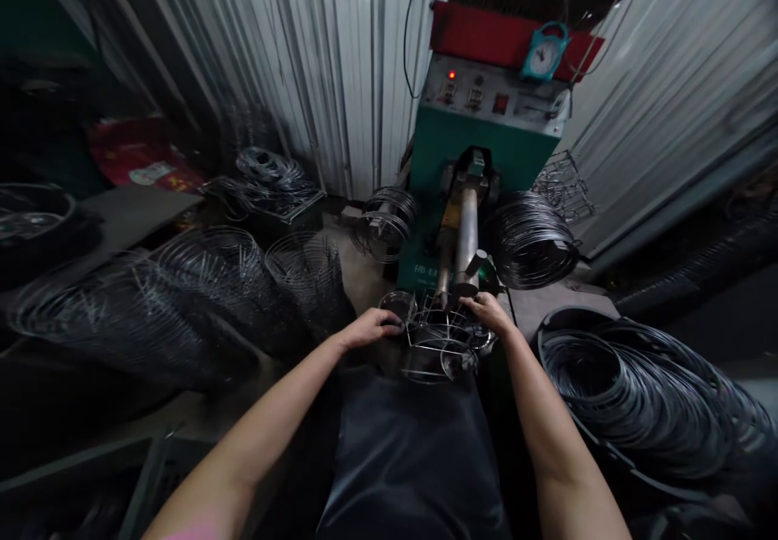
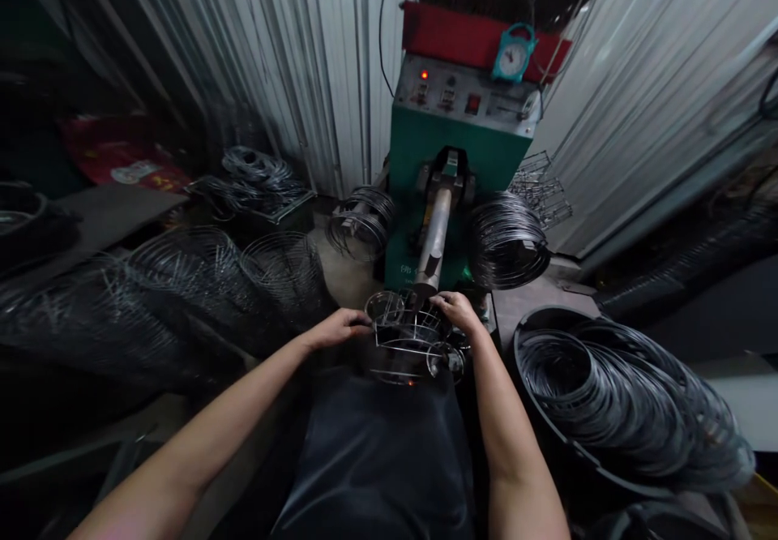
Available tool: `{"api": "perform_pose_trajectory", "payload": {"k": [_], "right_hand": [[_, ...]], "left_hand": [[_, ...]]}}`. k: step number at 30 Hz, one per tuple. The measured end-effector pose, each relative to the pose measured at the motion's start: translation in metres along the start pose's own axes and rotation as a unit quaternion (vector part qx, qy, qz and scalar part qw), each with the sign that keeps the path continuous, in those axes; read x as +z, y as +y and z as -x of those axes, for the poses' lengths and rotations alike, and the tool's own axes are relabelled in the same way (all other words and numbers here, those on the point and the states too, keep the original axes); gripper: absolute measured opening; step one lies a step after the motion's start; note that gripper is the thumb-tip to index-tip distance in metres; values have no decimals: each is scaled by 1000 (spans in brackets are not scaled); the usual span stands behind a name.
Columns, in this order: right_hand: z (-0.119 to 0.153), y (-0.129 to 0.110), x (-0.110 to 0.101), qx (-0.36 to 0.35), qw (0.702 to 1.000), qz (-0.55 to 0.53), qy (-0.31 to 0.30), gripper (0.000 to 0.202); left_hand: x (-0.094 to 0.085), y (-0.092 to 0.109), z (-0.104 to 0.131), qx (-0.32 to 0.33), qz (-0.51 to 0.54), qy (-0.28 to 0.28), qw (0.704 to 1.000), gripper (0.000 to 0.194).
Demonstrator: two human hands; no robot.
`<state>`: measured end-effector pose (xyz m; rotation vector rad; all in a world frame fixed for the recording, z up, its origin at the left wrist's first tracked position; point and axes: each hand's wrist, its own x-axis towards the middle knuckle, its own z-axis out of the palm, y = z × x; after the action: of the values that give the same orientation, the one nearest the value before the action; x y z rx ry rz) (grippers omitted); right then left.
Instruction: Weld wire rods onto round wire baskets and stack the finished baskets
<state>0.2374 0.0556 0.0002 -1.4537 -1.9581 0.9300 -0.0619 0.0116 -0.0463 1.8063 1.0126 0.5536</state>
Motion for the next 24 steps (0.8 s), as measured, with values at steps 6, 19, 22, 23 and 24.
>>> {"api": "perform_pose_trajectory", "payload": {"k": [6,19,22,23,24], "right_hand": [[37,-19,12,-19,1000,-3,-23,45],[99,-35,53,31,994,-83,63,51],[110,-37,59,27,993,-89,66,53],[113,-37,62,23,994,-88,68,52],[116,-37,64,20,994,-85,70,52]], "left_hand": [[-1,41,54,142,-103,-63,982,16],[-210,61,92,-117,-499,282,811,23],[-198,32,74,-159,-498,285,803,25],[-190,19,68,-167,-495,280,806,25],[-181,6,62,-177,-489,275,808,24]]}}
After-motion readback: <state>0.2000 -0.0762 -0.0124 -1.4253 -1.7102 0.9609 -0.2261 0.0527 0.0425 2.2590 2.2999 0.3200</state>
